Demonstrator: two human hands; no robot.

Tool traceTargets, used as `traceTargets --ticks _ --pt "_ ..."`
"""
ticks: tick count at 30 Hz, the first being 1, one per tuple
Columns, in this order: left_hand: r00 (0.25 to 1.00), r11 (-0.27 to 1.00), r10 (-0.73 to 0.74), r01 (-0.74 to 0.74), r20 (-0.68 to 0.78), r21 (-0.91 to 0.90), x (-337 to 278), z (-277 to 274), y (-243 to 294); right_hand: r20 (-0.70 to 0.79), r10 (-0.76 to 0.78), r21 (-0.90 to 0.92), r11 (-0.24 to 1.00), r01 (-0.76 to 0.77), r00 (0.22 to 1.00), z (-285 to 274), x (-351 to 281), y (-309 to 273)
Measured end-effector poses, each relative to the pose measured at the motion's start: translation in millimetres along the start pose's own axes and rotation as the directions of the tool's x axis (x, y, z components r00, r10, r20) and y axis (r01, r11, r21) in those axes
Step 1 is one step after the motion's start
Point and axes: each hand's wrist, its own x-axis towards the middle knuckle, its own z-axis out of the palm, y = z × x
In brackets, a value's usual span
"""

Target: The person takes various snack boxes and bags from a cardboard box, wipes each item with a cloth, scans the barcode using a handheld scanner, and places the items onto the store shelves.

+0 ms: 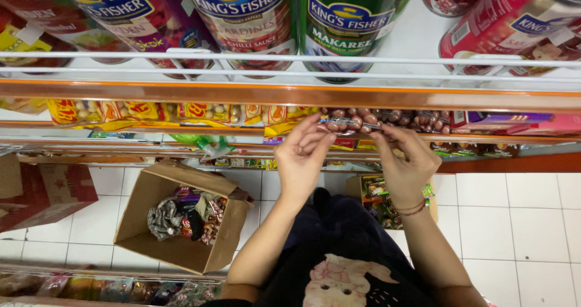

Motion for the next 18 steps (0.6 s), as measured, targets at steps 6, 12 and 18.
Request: traceTargets --ticks 6,12,18 --pt "0.999 0.998 0.000 0.002 -0.039 0.059 7 2 -5 -0.031 -0.002 -0.022 1.000 0.001 1.000 6 5 4" --pt "0.997 0.990 0.067 -0.060 -0.048 0.125 9 6 -2 -0.025 -0.034 -0.006 0.999 0.034 0.999 7 6 4" --pt "0.960 0.900 0.269 -0.222 -0.075 0.376 -4 -2 11 0.088 -0.080 0.043 0.996 0.076 0.993 3 -7 -3"
